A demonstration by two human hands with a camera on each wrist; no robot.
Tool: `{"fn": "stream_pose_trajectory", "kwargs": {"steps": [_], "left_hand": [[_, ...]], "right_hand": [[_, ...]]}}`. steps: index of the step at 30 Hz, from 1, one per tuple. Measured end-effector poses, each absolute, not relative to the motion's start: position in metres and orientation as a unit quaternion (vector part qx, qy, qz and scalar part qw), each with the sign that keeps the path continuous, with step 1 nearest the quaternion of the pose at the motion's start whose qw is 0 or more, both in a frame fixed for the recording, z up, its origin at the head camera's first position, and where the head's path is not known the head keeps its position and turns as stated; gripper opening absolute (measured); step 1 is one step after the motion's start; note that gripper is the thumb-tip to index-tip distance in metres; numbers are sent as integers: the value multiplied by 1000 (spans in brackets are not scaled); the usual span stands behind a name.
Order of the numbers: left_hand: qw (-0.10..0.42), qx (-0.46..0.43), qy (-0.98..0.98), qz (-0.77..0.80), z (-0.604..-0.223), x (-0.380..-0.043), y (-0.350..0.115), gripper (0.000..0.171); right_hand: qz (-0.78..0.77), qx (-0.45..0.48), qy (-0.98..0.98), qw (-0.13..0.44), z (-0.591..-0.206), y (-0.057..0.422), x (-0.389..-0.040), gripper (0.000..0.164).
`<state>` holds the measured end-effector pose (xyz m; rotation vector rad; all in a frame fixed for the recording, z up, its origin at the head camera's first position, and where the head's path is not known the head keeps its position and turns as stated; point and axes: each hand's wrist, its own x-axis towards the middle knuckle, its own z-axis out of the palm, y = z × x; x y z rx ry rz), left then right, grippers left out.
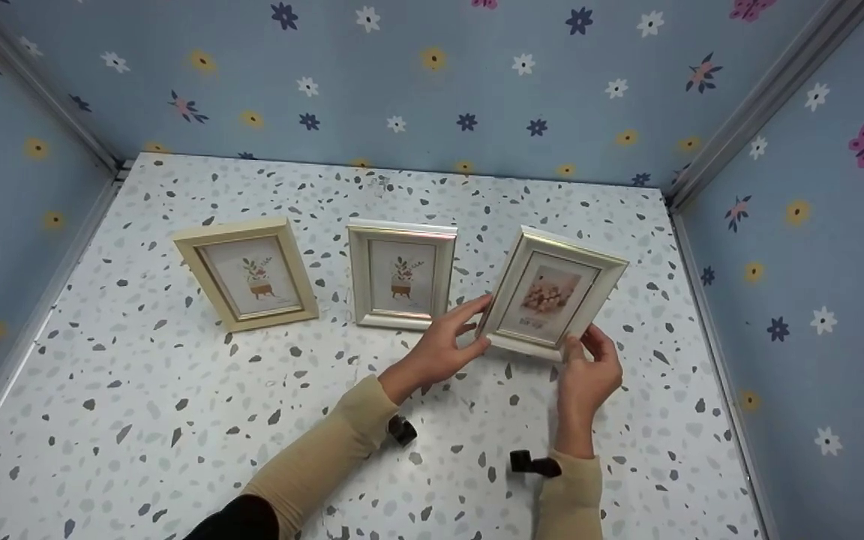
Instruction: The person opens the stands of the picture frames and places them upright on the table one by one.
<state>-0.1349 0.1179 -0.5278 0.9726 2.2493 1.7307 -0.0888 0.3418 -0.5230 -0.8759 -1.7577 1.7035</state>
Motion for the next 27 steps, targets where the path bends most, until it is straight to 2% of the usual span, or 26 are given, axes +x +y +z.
{"fn": "stream_pose_trajectory", "kwargs": {"steps": [7, 13, 20, 27], "left_hand": [[119, 283, 753, 582, -531, -143, 127, 76], [140, 265, 747, 594, -539, -152, 142, 85], [150, 238, 749, 600, -544, -159, 155, 85], [155, 228, 756, 593, -548, -164, 159, 84]], "right_hand": [[616, -319, -665, 278, -523, 340, -92, 28], [613, -327, -663, 278, -528, 342, -95, 27], [604, -325, -677, 267, -538, 347, -97, 25], [578, -329, -709, 235, -541, 350, -99, 31]]}}
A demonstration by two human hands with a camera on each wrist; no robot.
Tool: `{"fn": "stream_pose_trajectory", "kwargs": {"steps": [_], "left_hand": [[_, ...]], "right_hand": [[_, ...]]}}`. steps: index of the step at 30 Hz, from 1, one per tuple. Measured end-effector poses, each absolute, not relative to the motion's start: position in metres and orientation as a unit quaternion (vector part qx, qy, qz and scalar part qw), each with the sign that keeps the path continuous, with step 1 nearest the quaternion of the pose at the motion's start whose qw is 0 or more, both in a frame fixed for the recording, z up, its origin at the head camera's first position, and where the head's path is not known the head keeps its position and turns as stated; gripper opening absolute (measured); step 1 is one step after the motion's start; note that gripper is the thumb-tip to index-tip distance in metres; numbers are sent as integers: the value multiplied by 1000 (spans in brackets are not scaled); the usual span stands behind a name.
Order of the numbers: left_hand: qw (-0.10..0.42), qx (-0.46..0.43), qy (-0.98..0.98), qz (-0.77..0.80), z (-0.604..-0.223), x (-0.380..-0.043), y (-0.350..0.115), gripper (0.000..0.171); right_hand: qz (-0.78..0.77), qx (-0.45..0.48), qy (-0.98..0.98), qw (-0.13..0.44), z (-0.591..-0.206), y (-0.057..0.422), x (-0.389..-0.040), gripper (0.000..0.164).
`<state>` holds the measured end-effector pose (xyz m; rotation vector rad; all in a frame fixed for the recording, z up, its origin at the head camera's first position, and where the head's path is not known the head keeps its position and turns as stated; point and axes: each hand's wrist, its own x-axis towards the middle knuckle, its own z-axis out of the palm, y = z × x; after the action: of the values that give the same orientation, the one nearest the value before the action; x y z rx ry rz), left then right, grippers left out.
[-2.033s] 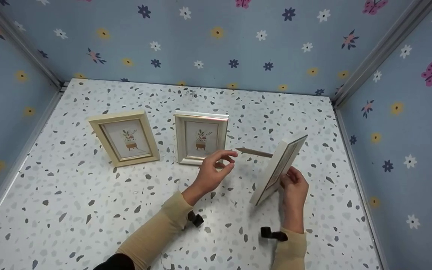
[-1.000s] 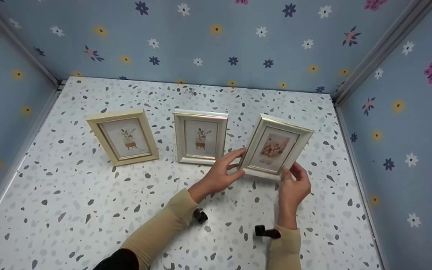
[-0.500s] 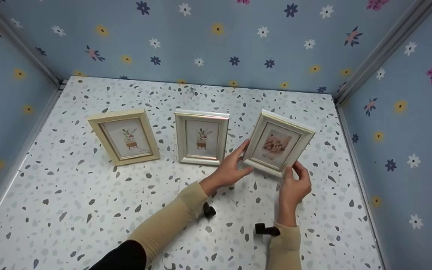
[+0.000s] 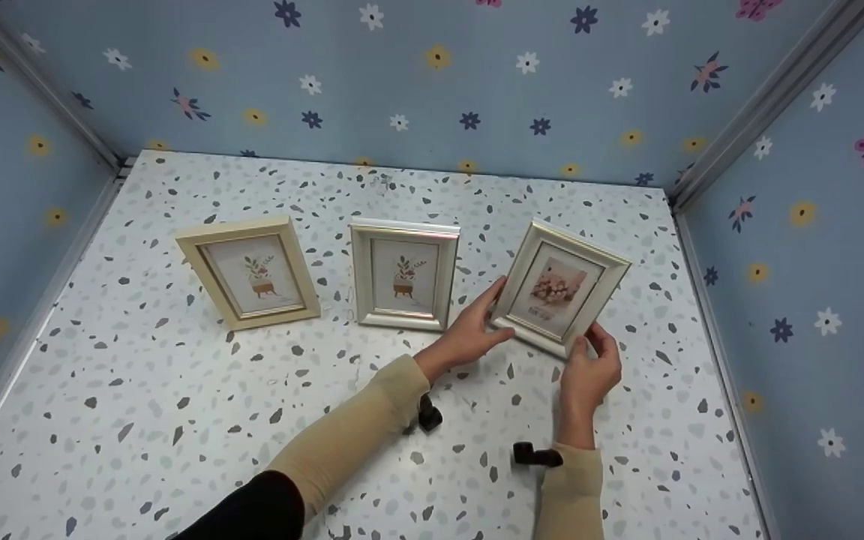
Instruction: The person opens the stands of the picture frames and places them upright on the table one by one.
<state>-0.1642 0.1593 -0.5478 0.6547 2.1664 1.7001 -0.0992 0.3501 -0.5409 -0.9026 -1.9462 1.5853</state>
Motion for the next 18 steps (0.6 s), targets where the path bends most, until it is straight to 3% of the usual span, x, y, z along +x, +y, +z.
{"fn": "stream_pose_trajectory", "kwargs": {"steps": [12, 18], "left_hand": [[120, 229, 757, 600, -552, -169, 160, 79], [75, 238, 746, 618, -545, -163, 155, 56]], "right_hand": [[603, -324, -699, 206, -536, 347, -102, 40], [567, -330, -717, 236, -529, 344, -95, 43]]}}
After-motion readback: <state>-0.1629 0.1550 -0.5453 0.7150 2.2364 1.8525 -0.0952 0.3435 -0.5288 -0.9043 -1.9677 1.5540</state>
